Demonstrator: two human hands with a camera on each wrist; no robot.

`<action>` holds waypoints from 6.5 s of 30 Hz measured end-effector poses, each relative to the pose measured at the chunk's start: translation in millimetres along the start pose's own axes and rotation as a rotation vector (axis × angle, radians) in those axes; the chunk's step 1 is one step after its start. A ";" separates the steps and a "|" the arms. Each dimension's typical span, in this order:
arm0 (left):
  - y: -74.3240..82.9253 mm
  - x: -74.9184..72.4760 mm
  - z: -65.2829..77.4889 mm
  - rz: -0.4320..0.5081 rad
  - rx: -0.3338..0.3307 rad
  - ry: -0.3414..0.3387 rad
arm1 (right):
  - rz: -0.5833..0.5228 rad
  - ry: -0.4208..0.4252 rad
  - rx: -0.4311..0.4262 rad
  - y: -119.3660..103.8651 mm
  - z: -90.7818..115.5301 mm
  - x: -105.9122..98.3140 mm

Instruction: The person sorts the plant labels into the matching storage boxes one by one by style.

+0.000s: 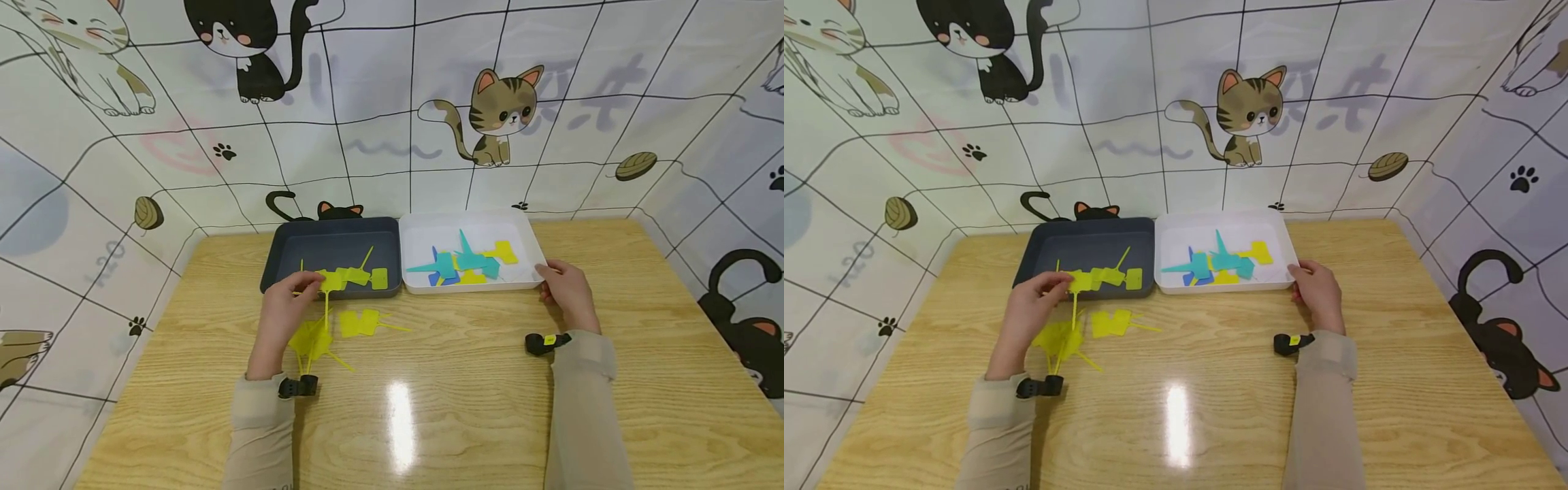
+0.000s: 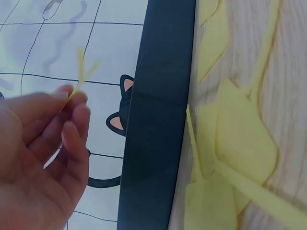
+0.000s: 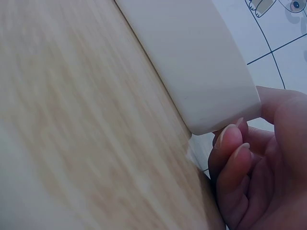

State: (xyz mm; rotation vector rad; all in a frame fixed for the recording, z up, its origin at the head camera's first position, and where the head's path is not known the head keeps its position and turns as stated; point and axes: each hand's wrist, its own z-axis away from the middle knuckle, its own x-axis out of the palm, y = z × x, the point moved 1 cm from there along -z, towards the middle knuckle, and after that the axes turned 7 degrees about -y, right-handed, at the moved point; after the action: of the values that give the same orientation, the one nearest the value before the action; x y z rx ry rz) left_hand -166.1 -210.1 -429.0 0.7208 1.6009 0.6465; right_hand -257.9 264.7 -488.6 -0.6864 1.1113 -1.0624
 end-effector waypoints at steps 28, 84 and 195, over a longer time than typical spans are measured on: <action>-19.4 13.7 -3.8 -0.344 -0.188 -0.246 | 0.004 -0.012 -0.002 -3.8 0.1 0.4; 23.4 8.0 0.0 -0.237 -0.059 -0.452 | 0.005 0.006 0.016 -1.3 -2.8 -0.1; -27.4 -25.6 -4.7 -0.347 -0.164 -0.047 | 0.011 0.014 -0.004 -1.8 -3.7 0.5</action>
State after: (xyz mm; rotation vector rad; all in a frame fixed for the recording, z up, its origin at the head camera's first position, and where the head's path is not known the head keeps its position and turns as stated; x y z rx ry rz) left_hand -170.7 -247.5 -432.4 0.3241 1.5606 0.4942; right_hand -261.9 263.8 -488.4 -0.6767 1.1283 -1.0574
